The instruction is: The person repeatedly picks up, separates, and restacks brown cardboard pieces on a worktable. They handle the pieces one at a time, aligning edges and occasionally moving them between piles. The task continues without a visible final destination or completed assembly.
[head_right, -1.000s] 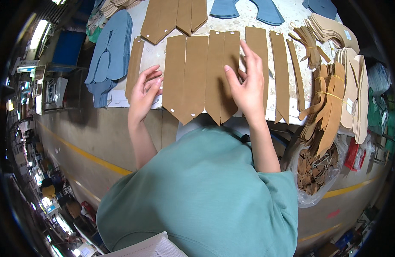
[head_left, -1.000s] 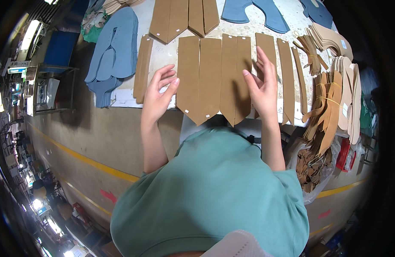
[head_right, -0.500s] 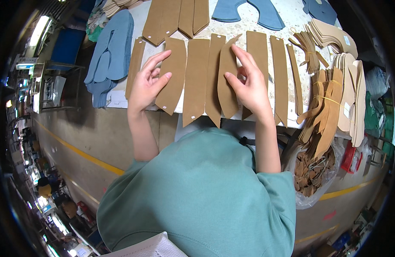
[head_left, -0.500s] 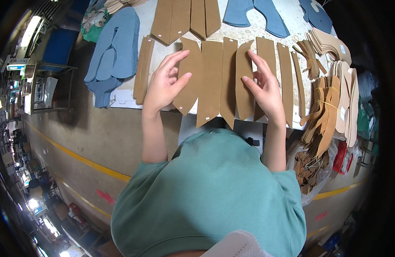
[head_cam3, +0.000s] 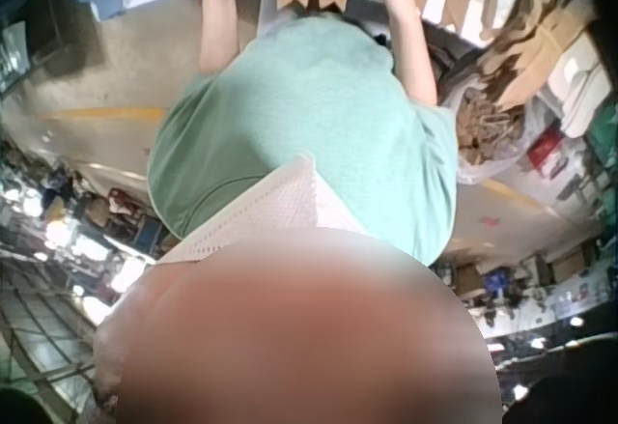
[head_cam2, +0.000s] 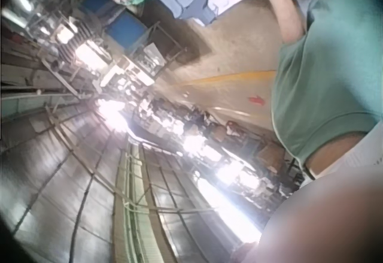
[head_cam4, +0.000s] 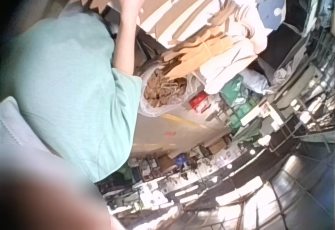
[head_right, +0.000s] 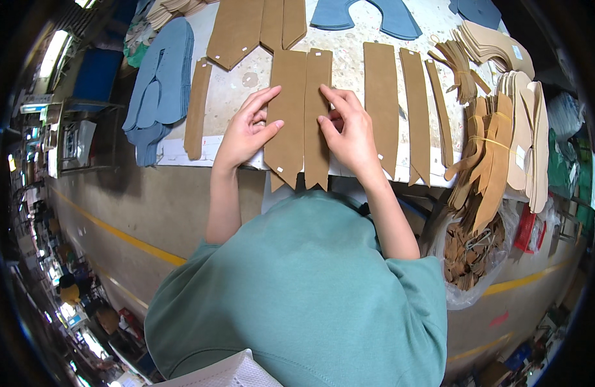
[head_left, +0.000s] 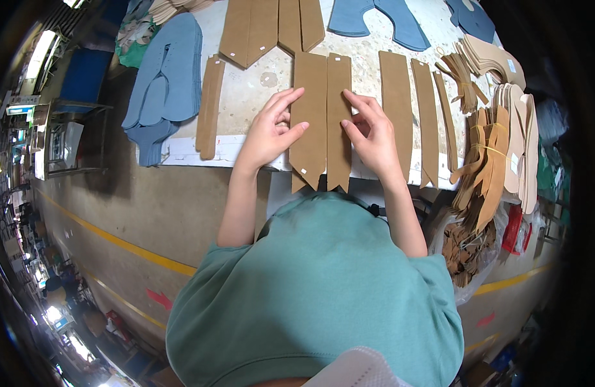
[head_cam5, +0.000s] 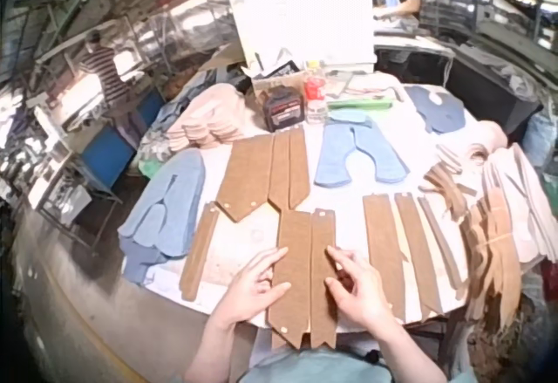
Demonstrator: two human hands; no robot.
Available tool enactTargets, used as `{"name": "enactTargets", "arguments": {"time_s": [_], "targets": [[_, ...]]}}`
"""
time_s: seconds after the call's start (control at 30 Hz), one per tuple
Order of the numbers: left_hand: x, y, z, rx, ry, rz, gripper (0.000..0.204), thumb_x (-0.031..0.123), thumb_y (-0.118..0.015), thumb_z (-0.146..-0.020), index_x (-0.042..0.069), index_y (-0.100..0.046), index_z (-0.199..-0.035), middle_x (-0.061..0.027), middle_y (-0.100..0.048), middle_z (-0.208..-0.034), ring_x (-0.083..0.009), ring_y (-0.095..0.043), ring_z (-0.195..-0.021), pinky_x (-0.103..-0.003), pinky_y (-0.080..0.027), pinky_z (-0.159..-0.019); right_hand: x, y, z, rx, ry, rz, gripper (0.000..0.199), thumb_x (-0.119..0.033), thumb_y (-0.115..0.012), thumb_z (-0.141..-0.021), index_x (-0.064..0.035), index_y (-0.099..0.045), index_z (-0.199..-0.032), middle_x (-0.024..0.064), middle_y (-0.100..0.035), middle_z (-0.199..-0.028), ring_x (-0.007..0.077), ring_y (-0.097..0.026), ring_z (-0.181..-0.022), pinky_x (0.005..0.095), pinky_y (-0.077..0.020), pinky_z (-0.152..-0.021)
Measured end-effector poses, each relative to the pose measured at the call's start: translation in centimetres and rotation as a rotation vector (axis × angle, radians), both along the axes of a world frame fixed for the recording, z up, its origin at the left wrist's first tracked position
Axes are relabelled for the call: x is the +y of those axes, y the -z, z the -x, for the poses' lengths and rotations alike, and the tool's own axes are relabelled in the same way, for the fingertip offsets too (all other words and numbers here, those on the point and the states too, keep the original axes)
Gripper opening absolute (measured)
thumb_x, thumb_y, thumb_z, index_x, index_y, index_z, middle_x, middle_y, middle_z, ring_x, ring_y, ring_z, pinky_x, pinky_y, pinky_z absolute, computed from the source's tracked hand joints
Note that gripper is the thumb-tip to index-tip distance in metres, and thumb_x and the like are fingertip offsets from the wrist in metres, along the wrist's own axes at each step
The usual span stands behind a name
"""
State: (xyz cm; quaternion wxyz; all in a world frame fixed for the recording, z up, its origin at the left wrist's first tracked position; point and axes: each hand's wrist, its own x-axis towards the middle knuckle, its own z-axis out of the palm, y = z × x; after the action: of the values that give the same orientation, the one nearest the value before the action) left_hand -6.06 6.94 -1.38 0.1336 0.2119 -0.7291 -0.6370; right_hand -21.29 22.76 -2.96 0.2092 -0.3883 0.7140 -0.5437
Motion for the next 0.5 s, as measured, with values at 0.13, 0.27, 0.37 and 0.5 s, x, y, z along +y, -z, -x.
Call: {"name": "enactTargets", "arguments": {"time_s": [0.13,0.27,0.37,0.5], "targets": [[0.14,0.39,-0.45,-0.005,-0.013,0.006,0.063,-0.007,-0.065,-0.084,0.003,-0.046,-0.144,-0.0036,-0.040,-0.141,-0.0043,-0.047,-0.085,-0.017,-0.050,-0.075,0.11,0.15,-0.10,-0.037,0.059,-0.012,0.050,0.003,-0.063,-0.083,-0.0046,-0.058,-0.133,0.0090,-0.059,-0.117,0.0157,-0.064,-0.084,0.0279,-0.0555,-0.074],[0.50,0.13,-0.19,-0.004,-0.021,0.021,0.063,-0.007,-0.065,-0.084,0.004,-0.047,-0.143,-0.0038,-0.041,-0.140,-0.0041,-0.047,-0.084,-0.015,-0.049,-0.073,-0.44,0.04,0.11,-0.042,0.042,0.005,0.048,0.003,-0.063,-0.084,-0.0036,-0.059,-0.132,0.0091,-0.059,-0.117,0.0160,-0.065,-0.082,0.0276,-0.0553,-0.074],[0.49,-0.04,-0.13,-0.044,-0.026,0.128,0.059,-0.006,-0.065,-0.084,0.006,-0.051,-0.140,-0.0060,-0.045,-0.137,-0.0066,-0.050,-0.088,-0.019,-0.051,-0.075,-0.79,-0.11,0.25,-0.028,0.033,0.001,0.047,0.002,-0.063,-0.084,-0.0028,-0.059,-0.131,0.0096,-0.060,-0.116,0.0163,-0.065,-0.079,0.0272,-0.0551,-0.071],[0.87,-0.22,-0.23,-0.053,-0.123,0.419,0.050,-0.004,-0.062,-0.084,0.006,-0.057,-0.133,-0.0098,-0.050,-0.131,-0.0146,-0.057,-0.099,-0.025,-0.054,-0.078,-0.39,-0.66,-0.59,0.255,0.093,-0.106,0.048,-0.002,-0.063,-0.087,-0.0047,-0.056,-0.134,0.0154,-0.055,-0.126,0.0256,-0.061,-0.105,0.0326,-0.0533,-0.086]]}}
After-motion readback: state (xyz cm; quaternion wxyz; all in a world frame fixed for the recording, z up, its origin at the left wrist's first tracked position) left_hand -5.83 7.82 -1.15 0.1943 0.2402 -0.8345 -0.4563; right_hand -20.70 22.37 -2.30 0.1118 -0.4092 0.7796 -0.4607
